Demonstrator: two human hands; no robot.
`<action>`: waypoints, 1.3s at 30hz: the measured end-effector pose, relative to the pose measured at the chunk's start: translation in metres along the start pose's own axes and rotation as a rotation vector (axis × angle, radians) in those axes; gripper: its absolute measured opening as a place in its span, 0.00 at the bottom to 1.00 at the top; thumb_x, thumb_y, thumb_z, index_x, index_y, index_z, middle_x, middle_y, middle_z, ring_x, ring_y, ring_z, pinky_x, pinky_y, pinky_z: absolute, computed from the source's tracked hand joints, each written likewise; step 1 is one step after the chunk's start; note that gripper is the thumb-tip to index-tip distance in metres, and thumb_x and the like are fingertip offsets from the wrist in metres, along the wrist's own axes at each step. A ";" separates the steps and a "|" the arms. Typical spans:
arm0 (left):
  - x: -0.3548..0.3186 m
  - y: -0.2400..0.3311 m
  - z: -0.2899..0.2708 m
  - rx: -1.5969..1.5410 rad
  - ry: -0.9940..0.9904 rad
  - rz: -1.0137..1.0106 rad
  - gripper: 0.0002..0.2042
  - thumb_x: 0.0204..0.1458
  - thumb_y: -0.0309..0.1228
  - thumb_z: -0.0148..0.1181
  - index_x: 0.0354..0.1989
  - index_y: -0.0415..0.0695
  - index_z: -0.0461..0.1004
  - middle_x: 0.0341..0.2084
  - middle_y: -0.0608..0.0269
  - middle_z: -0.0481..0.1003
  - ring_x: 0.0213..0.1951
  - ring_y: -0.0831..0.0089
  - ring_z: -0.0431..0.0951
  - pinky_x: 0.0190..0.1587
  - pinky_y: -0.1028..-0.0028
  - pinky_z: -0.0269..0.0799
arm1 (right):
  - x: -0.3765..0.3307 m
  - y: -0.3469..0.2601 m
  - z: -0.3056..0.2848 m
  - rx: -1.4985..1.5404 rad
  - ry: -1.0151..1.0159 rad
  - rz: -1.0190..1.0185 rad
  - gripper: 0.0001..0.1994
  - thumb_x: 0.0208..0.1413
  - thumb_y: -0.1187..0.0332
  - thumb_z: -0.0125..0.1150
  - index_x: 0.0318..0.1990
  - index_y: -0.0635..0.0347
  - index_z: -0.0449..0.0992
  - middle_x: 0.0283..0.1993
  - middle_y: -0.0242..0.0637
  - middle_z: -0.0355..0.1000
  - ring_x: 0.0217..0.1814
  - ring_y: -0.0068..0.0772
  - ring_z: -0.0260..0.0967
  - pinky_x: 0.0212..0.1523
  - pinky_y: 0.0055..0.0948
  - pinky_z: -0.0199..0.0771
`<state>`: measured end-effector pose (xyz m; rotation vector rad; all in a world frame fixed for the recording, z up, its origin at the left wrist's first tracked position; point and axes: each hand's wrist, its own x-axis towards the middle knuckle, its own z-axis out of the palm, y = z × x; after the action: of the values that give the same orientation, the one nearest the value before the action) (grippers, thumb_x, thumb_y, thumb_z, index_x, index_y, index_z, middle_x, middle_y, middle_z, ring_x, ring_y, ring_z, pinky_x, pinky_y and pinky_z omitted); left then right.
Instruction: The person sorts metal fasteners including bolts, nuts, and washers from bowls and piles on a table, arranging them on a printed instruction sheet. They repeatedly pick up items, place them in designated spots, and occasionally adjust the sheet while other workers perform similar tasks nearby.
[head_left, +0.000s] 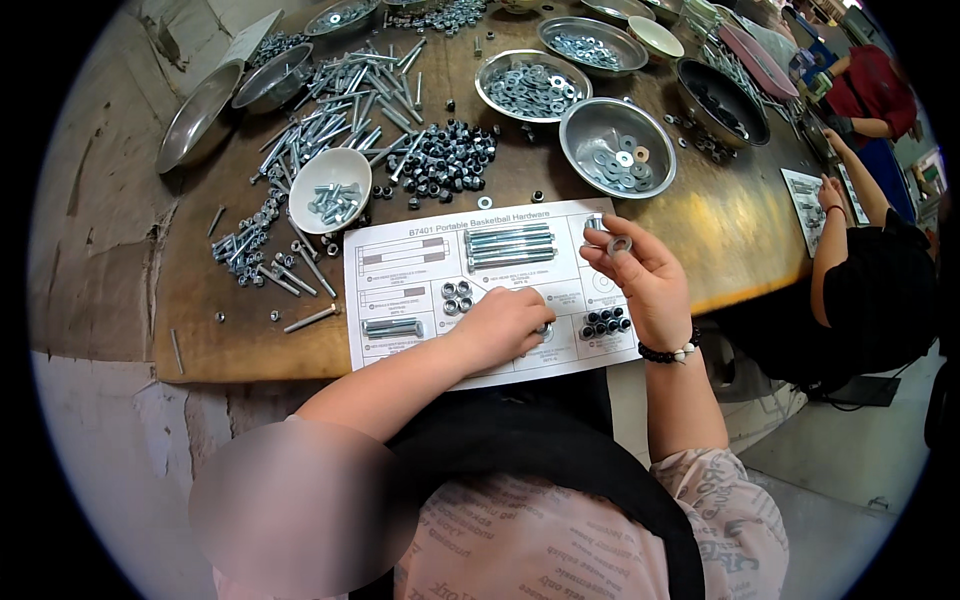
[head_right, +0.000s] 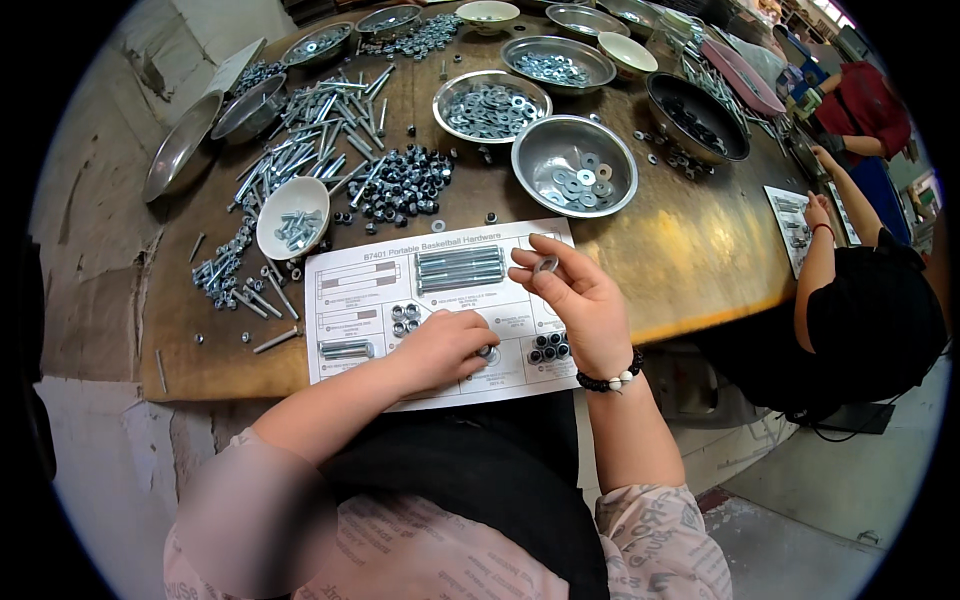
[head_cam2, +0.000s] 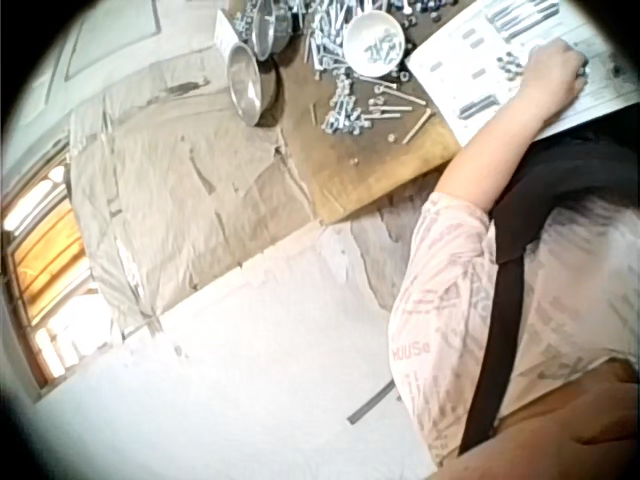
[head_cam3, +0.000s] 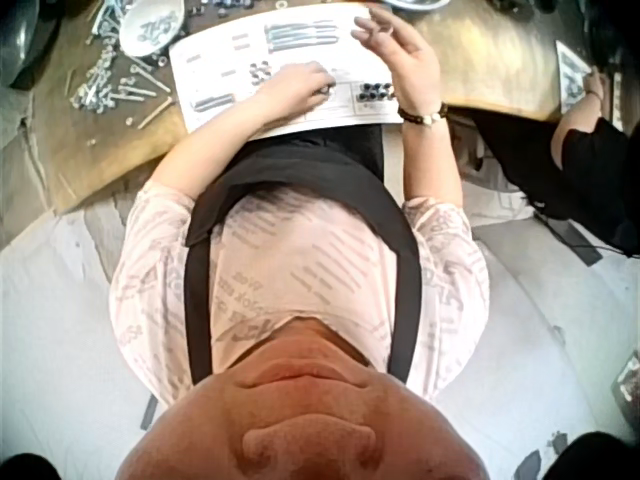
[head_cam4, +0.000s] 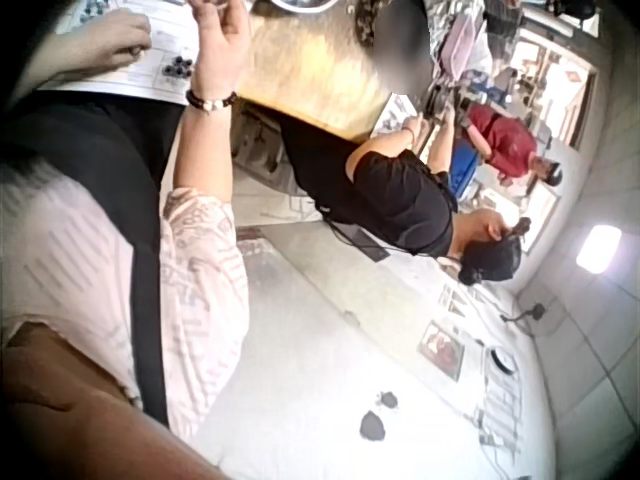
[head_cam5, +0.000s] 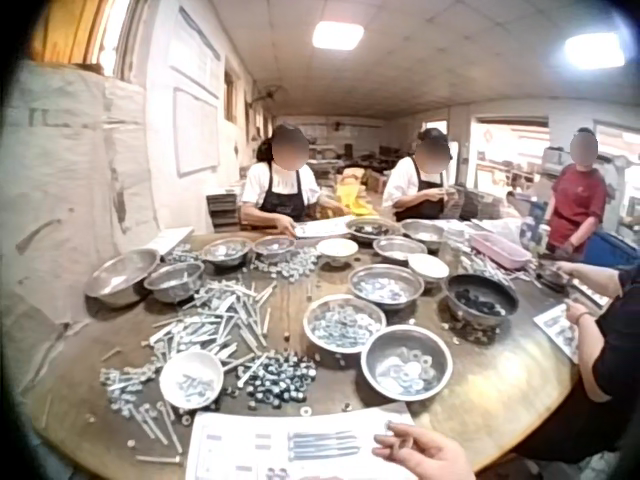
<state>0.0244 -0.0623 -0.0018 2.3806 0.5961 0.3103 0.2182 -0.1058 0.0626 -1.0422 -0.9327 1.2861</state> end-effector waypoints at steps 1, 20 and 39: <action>0.002 -0.001 0.005 0.056 -0.026 0.009 0.13 0.40 0.27 0.57 0.38 0.44 0.72 0.34 0.59 0.70 0.36 0.60 0.71 0.40 0.65 0.67 | -0.001 0.001 -0.003 0.026 0.015 -0.004 0.19 0.55 0.74 0.48 0.54 0.69 0.60 0.49 0.47 0.66 0.49 0.36 0.67 0.52 0.32 0.66; -0.034 -0.002 -0.031 -0.065 0.301 -0.187 0.15 0.41 0.25 0.55 0.42 0.43 0.70 0.34 0.56 0.68 0.35 0.61 0.71 0.38 0.68 0.68 | 0.118 0.028 -0.005 0.419 -0.063 0.218 0.22 0.54 0.75 0.47 0.55 0.70 0.55 0.49 0.48 0.64 0.51 0.39 0.65 0.51 0.31 0.68; -0.157 -0.072 -0.060 -0.100 0.651 -0.760 0.16 0.42 0.20 0.49 0.43 0.34 0.69 0.33 0.54 0.70 0.32 0.68 0.71 0.36 0.74 0.68 | -0.024 0.043 -0.066 -1.101 0.133 -0.131 0.12 0.49 0.75 0.52 0.42 0.64 0.71 0.33 0.40 0.69 0.30 0.30 0.66 0.32 0.25 0.66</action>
<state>-0.1577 -0.0577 -0.0137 1.7525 1.6625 0.7396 0.2676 -0.1354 0.0035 -1.8195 -1.6220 0.5103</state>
